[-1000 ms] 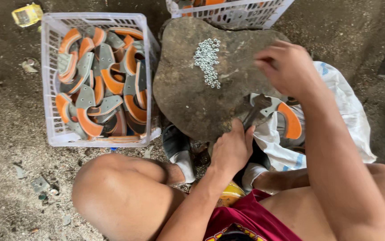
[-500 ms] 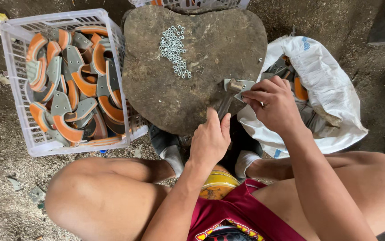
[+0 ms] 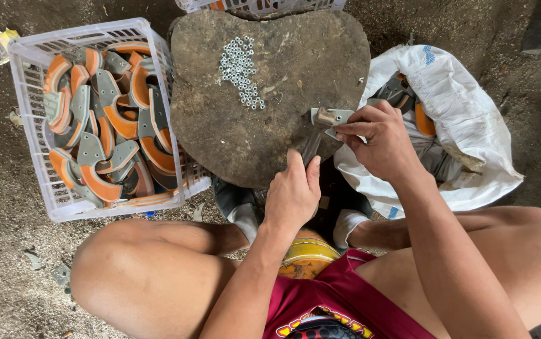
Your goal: The person sits on the ground and uses a hammer to drive small metal pins into holes on metal plates. They repeatedly pick up plates, align pins, and strike them into place, then place the finished plates into a white sack.
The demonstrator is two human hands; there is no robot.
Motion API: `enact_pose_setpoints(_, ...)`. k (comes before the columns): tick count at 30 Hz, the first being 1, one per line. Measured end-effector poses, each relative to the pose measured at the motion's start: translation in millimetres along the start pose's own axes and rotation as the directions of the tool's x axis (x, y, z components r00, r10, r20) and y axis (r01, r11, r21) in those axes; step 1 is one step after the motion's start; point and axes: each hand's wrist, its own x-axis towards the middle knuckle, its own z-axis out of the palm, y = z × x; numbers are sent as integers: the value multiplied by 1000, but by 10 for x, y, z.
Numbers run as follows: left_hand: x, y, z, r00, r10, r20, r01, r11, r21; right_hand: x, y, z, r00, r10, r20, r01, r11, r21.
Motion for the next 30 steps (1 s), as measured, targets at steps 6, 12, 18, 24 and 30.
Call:
enact_pose_setpoints(6,2,15,-29,996,-56,65,58,998,-22,31,-58,-41,1000,17,21,-16,1000,-8)
enact_pose_setpoints(12,-1,-19,8,1000,-4,5,4,1000,6,-25,-62,-142,974,209,-84,-193,967,165)
enact_pose_setpoints(18,-15,-3,15,1000,-16,3,15,997,69,-40,5,-130,805,516,292,-586,615,528)
enact_pose_setpoints(24,-44,191,-179,999,47,-16,-48,997,-57,-84,-114,-50,772,611,177,-633,710,307)
enact_pose_setpoints(30,-366,230,-219,793,536,-288,-588,797,-136,-151,-21,67,846,532,30,-518,809,279)
